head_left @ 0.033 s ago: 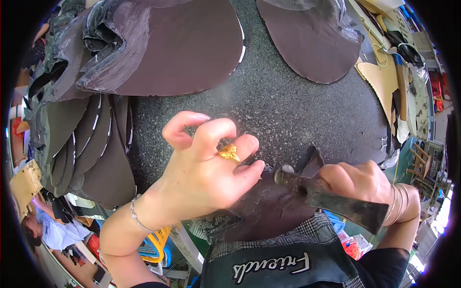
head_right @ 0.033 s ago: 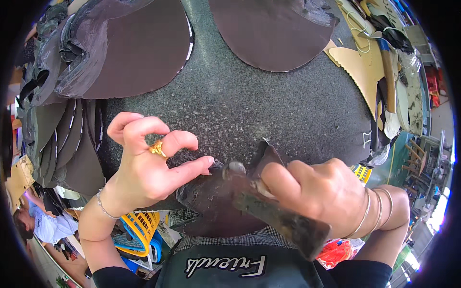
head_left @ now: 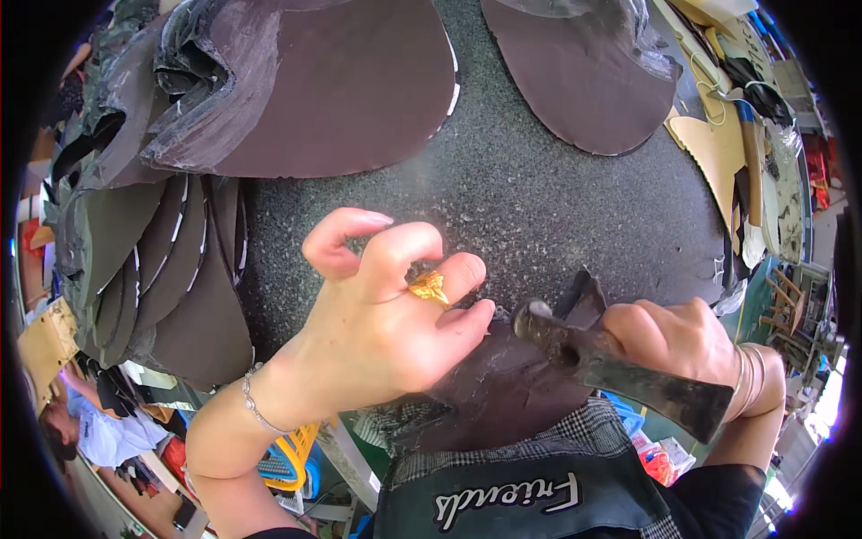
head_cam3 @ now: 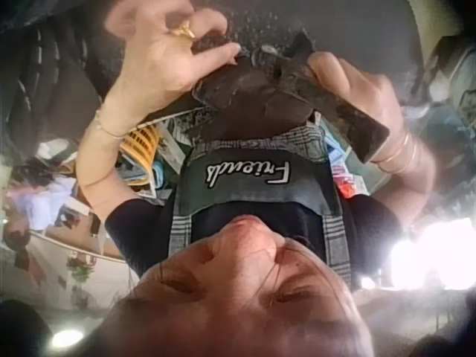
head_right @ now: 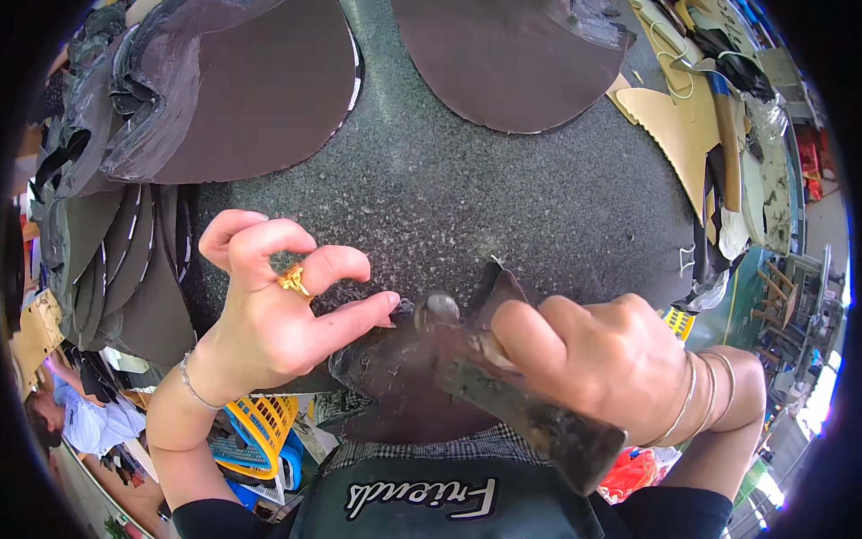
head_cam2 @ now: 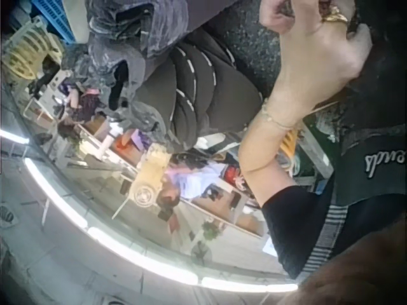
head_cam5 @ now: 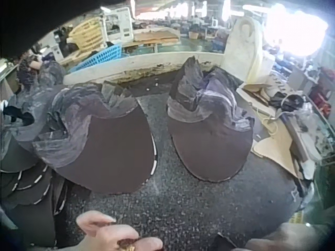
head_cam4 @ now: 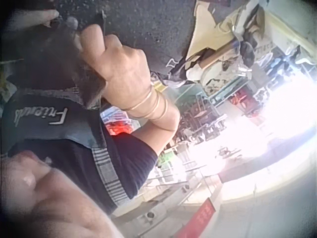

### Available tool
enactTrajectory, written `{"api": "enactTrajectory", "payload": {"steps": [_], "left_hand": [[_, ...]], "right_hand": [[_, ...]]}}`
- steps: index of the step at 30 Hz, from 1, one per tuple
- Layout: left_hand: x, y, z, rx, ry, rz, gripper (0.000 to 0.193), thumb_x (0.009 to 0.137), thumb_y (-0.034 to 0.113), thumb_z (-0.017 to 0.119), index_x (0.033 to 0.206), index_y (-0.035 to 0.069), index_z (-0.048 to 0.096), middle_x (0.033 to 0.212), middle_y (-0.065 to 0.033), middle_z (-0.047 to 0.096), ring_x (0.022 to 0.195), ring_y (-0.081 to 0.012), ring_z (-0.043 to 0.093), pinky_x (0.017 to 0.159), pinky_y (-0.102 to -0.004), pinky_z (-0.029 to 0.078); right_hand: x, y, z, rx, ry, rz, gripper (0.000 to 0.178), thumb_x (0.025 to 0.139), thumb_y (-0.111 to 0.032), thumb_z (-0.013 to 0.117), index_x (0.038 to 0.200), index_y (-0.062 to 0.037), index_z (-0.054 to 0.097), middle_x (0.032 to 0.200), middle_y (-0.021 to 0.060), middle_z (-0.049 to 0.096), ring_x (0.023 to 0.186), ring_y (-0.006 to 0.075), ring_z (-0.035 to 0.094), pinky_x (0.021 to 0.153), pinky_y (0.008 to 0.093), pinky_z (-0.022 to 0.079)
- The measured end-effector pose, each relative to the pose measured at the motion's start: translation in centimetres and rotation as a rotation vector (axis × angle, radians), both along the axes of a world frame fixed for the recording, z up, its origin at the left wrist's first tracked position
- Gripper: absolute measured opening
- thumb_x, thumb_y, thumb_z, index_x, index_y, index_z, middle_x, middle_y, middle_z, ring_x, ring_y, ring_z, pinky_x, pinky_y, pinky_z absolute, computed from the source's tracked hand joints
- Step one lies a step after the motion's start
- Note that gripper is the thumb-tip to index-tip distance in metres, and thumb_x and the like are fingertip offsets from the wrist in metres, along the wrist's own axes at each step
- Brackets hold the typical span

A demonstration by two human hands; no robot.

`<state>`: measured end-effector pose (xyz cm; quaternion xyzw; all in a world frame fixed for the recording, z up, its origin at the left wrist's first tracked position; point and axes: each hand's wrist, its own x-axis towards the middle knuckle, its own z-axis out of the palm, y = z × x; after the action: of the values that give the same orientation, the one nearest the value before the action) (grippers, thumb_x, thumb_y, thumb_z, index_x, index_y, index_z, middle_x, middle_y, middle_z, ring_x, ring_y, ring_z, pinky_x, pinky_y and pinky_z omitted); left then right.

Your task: The person folds the glued edges of leather pieces by hand and flattens them using a hammer.

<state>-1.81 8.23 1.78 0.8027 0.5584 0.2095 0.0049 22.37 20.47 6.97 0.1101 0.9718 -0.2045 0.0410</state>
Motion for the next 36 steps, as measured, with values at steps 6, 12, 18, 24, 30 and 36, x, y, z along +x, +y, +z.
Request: {"api": "enactTrajectory", "payload": {"steps": [6, 12, 18, 24, 30, 36], "left_hand": [[0.2, -0.4, -0.1, 0.018, 0.028, -0.010, 0.020, 0.059, 0.026, 0.079, 0.076, 0.022, 0.072, 0.089, 0.0110, 0.059, 0.097, -0.0226, 0.038, 0.081, -0.0449, 0.027], [1.0, -1.6, -0.1, -0.074, -0.069, 0.142, 0.022, 0.060, 0.023, 0.080, 0.081, 0.023, 0.075, 0.084, 0.0114, 0.059, 0.093, -0.0228, 0.040, 0.080, -0.0433, 0.027], [1.2, -2.1, -0.8, -0.118, -0.232, 0.198, 0.026, 0.060, 0.021, 0.082, 0.086, 0.024, 0.075, 0.081, 0.0136, 0.058, 0.091, -0.0225, 0.042, 0.081, -0.0407, 0.026], [1.4, -2.5, -0.3, -0.098, -0.089, 0.170, 0.030, 0.059, 0.015, 0.074, 0.088, 0.023, 0.076, 0.083, 0.0135, 0.057, 0.093, -0.0220, 0.041, 0.079, -0.0417, 0.024], [1.6, -3.1, -0.2, -0.104, -0.087, 0.195, 0.030, 0.060, 0.015, 0.076, 0.089, 0.023, 0.076, 0.086, 0.0125, 0.058, 0.092, -0.0226, 0.042, 0.080, -0.0417, 0.025], [2.4, -4.2, -0.5, -0.082, -0.131, 0.331, 0.033, 0.062, 0.019, 0.082, 0.094, 0.023, 0.076, 0.087, 0.0125, 0.061, 0.095, -0.0230, 0.043, 0.084, -0.0402, 0.025]], "right_hand": [[-1.4, 0.1, 0.4, 0.000, 0.002, -0.021, 0.020, 0.080, -0.022, 0.069, 0.082, -0.0105, 0.053, 0.059, 0.0000, 0.044, 0.043, 0.0136, 0.053, 0.036, 0.0291, 0.042], [-1.6, -0.1, -0.3, 0.024, 0.003, 0.006, 0.024, 0.080, -0.025, 0.071, 0.081, -0.0114, 0.052, 0.058, 0.0004, 0.042, 0.041, 0.0150, 0.051, 0.035, 0.0304, 0.043], [-1.6, -0.1, -0.6, 0.009, 0.069, -0.025, 0.027, 0.079, -0.026, 0.072, 0.081, -0.0096, 0.051, 0.059, 0.0020, 0.042, 0.041, 0.0164, 0.051, 0.034, 0.0316, 0.042], [-2.2, 0.3, -0.5, 0.051, 0.026, 0.050, 0.029, 0.080, -0.027, 0.072, 0.082, -0.0090, 0.049, 0.058, 0.0022, 0.042, 0.041, 0.0163, 0.051, 0.034, 0.0314, 0.041], [-2.5, 0.6, -0.9, 0.064, 0.017, 0.103, 0.029, 0.080, -0.026, 0.070, 0.080, -0.0088, 0.047, 0.058, 0.0023, 0.040, 0.040, 0.0154, 0.050, 0.033, 0.0308, 0.041], [-2.8, 0.5, -0.9, 0.039, 0.095, 0.045, 0.025, 0.080, -0.021, 0.068, 0.080, -0.0086, 0.047, 0.057, 0.0021, 0.040, 0.040, 0.0152, 0.050, 0.032, 0.0307, 0.040]]}}
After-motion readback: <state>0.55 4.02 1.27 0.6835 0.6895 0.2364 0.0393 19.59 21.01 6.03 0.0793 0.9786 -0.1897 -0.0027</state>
